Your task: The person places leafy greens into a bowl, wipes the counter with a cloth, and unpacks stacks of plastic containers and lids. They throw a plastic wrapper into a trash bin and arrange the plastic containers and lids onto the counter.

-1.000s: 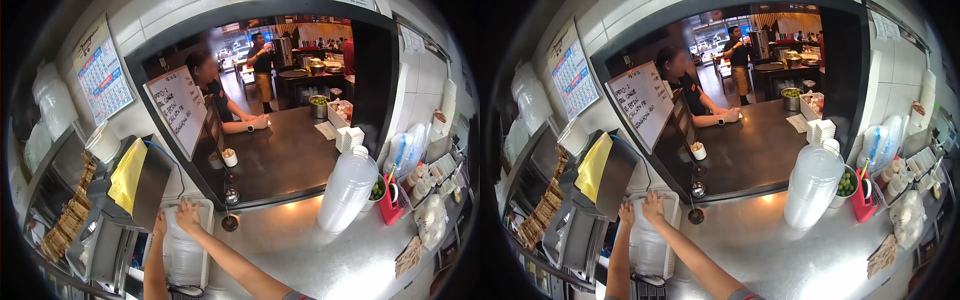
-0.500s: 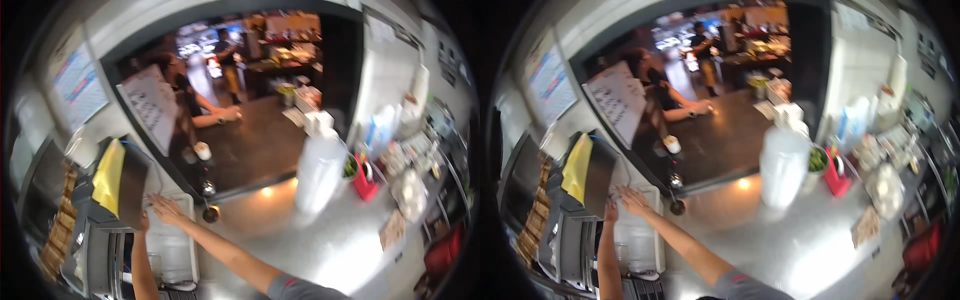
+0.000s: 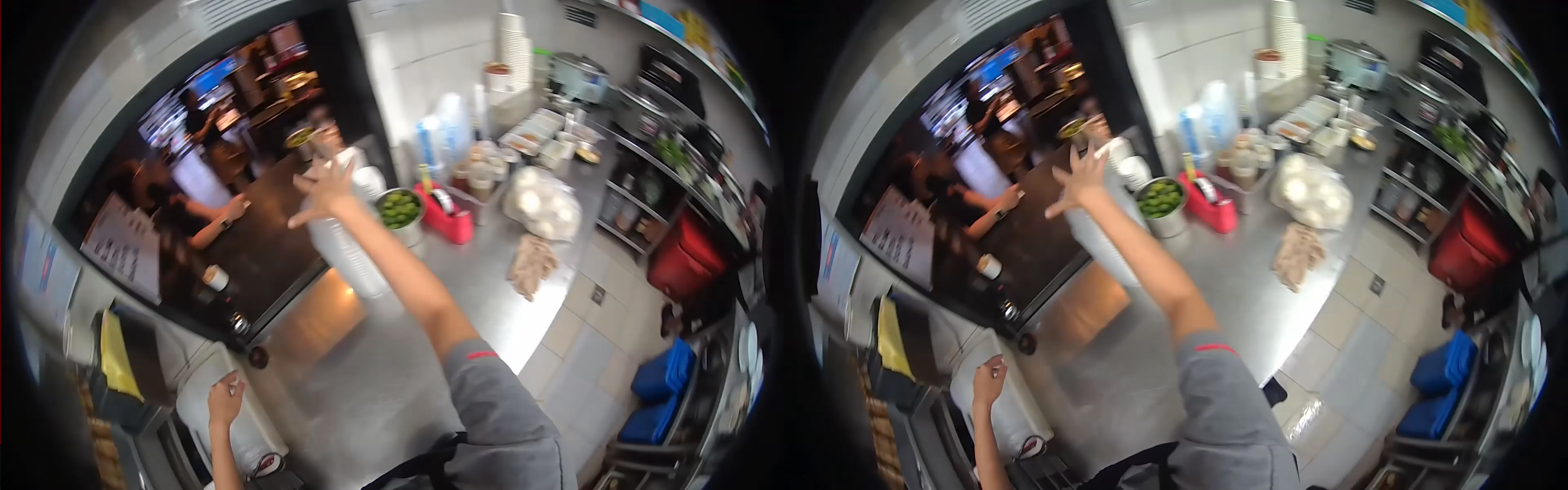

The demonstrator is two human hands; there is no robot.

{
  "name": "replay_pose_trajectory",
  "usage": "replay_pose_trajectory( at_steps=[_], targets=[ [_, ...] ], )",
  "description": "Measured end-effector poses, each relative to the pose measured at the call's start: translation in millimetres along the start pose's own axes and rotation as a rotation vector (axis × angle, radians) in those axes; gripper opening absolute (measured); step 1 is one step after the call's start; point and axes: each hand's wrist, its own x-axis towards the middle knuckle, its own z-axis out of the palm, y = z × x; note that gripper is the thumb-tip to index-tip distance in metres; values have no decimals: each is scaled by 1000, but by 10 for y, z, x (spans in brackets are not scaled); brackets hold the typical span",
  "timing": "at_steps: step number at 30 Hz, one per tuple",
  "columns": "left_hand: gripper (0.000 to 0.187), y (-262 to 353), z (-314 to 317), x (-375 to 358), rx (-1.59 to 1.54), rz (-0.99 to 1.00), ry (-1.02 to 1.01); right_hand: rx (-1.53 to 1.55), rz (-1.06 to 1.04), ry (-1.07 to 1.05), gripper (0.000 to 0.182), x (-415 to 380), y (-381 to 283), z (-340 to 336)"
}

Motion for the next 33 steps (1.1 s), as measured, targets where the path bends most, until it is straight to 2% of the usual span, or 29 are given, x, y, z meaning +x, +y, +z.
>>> replay_pose_trajectory(
  at_steps=[1,2,3,6,9,11,12,13,15,16,17,19,22,25,29,32,33],
  targets=[
    [41,203,55,42,-139,13,-64,136,68,-371,98,124,136,125],
    [43,312,195,153,-264,97,-126,103,70,-396,99,130,139,83],
    [44,545,280,271,-363,76,-181,52,44,-468,98,121,117,19],
    [45,1229,657,490,-709,-55,-350,57,-18,-557,91,-63,96,-249],
    [54,1644,1269,751,-991,-174,-376,87,-198,-585,90,-412,135,-541],
    [61,1972,1708,830,-1184,-304,-288,85,-313,-651,94,-584,196,-661],
    [64,2089,1953,858,-1418,-192,-308,76,-353,-713,97,-685,230,-798],
    [63,2194,2214,858,-1541,-250,-170,89,-395,-696,98,-775,278,-750],
    [59,2260,2778,915,-1653,-45,92,119,-469,-688,101,-945,408,-776],
    [57,2504,2832,808,-1746,-96,149,149,-502,-683,101,-1023,491,-798],
    [58,2475,3102,804,-1830,-83,242,162,-530,-688,101,-1078,585,-859],
    [59,3117,2865,593,-1988,-91,349,193,-587,-712,101,-1154,786,-963],
    [64,3488,2979,406,-1907,-314,508,235,-742,-682,100,-1156,1009,-906],
    [66,3392,3310,351,-1857,-350,480,391,-950,-651,102,-1122,1156,-749],
    [67,3824,3126,108,-1722,-378,568,876,-935,-60,78,-1273,1343,-749],
    [66,3864,3119,5,-1733,-372,565,726,-881,-300,62,-1420,1451,-740],
    [66,3975,3037,-77,-1782,-365,542,738,-890,-262,61,-1454,1515,-749]
  ],
)
